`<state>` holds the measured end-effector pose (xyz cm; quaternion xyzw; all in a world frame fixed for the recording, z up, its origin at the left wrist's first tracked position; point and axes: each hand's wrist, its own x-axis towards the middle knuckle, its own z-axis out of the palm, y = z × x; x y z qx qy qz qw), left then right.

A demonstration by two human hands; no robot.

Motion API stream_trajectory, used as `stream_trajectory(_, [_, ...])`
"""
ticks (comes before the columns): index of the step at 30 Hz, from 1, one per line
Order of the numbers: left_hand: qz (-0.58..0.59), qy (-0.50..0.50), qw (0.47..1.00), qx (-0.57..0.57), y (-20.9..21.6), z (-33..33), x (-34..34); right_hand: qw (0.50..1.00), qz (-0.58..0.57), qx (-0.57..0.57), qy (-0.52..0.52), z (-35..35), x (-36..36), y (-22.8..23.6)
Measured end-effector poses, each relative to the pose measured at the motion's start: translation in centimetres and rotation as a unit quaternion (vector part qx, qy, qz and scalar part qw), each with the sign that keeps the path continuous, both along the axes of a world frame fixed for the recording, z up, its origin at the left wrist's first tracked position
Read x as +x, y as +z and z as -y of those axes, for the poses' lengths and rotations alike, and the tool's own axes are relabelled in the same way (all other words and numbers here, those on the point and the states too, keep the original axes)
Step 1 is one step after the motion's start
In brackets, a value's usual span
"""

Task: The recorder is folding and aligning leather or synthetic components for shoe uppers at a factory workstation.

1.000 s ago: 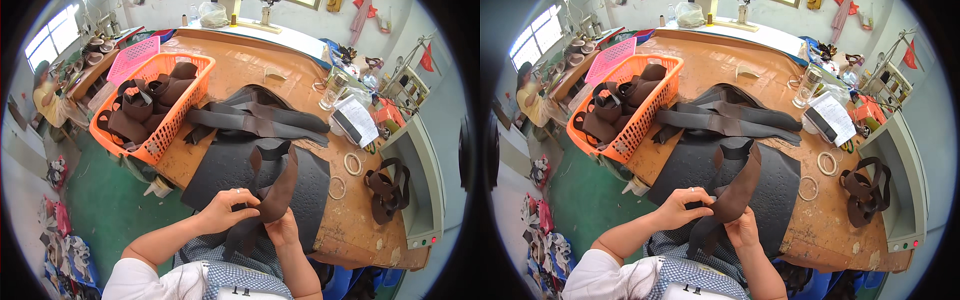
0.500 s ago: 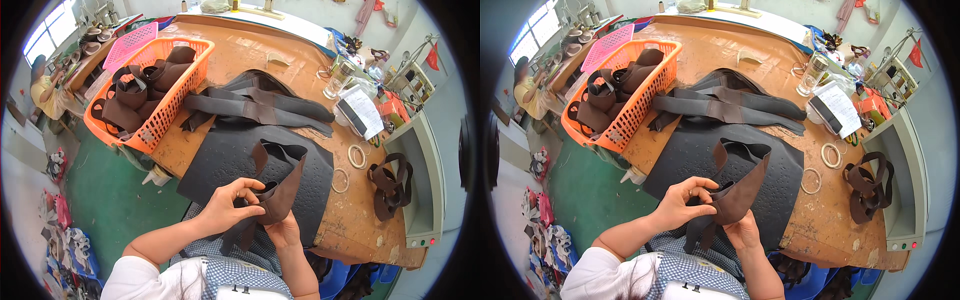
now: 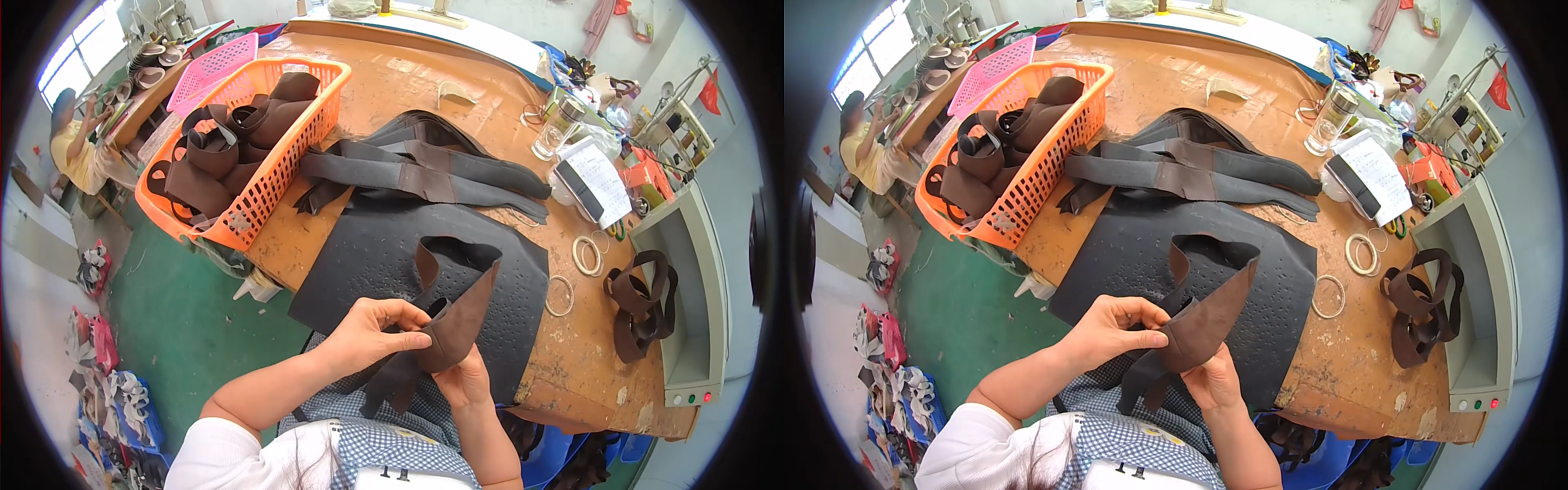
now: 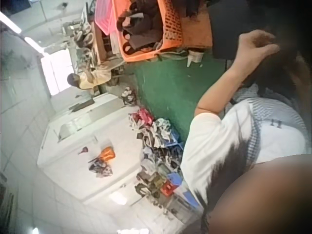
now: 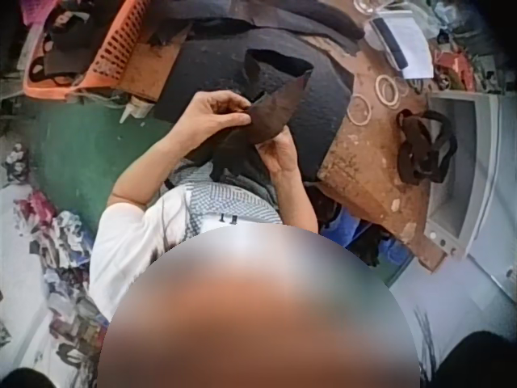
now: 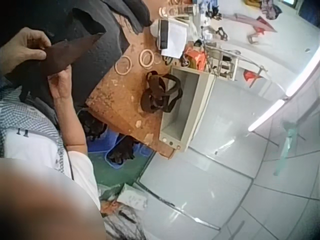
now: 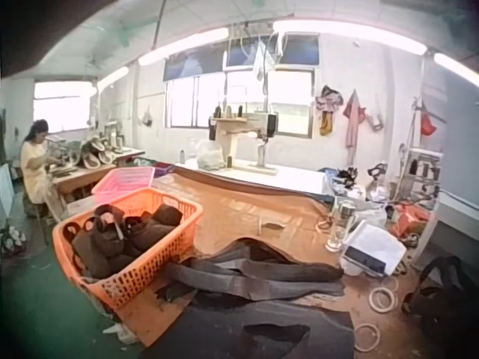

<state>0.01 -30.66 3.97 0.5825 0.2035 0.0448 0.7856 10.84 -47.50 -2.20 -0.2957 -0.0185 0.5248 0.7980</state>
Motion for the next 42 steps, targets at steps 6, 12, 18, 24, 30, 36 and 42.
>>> stream_trajectory(6, [0.007, 0.009, 1.000, -0.001, -0.1, 0.0, -0.1, 1.000, -0.003, -0.008, -0.005, -0.3, -0.1, 0.0])
stream_trajectory(12, [0.017, 0.013, 1.000, 0.007, 0.0, 0.2, -0.2, 1.000, 0.000, 0.002, 0.001, -0.2, 0.0, -0.3])
stream_trajectory(18, [0.014, 0.020, 1.000, -0.006, -0.2, 0.1, -0.2, 1.000, 0.004, -0.004, 0.005, -0.3, -0.1, -0.4])
stream_trajectory(24, [0.007, 0.020, 1.000, -0.008, -0.7, -0.1, -0.2, 0.999, 0.019, -0.025, 0.008, 0.1, -0.1, -0.8])
stream_trajectory(30, [-0.013, 0.048, 0.994, 0.096, -1.8, 0.1, -0.6, 0.965, 0.186, -0.102, -0.154, -1.2, -1.4, 0.6])
stream_trajectory(36, [0.163, 0.021, 0.918, 0.361, 0.1, -0.2, -0.3, 0.913, 0.316, -0.082, -0.246, -0.9, -1.3, 0.3])
stream_trajectory(42, [0.123, -0.041, 0.949, 0.288, 0.0, -0.9, -0.5, 0.913, 0.364, -0.048, -0.176, 0.6, 0.3, 0.8])
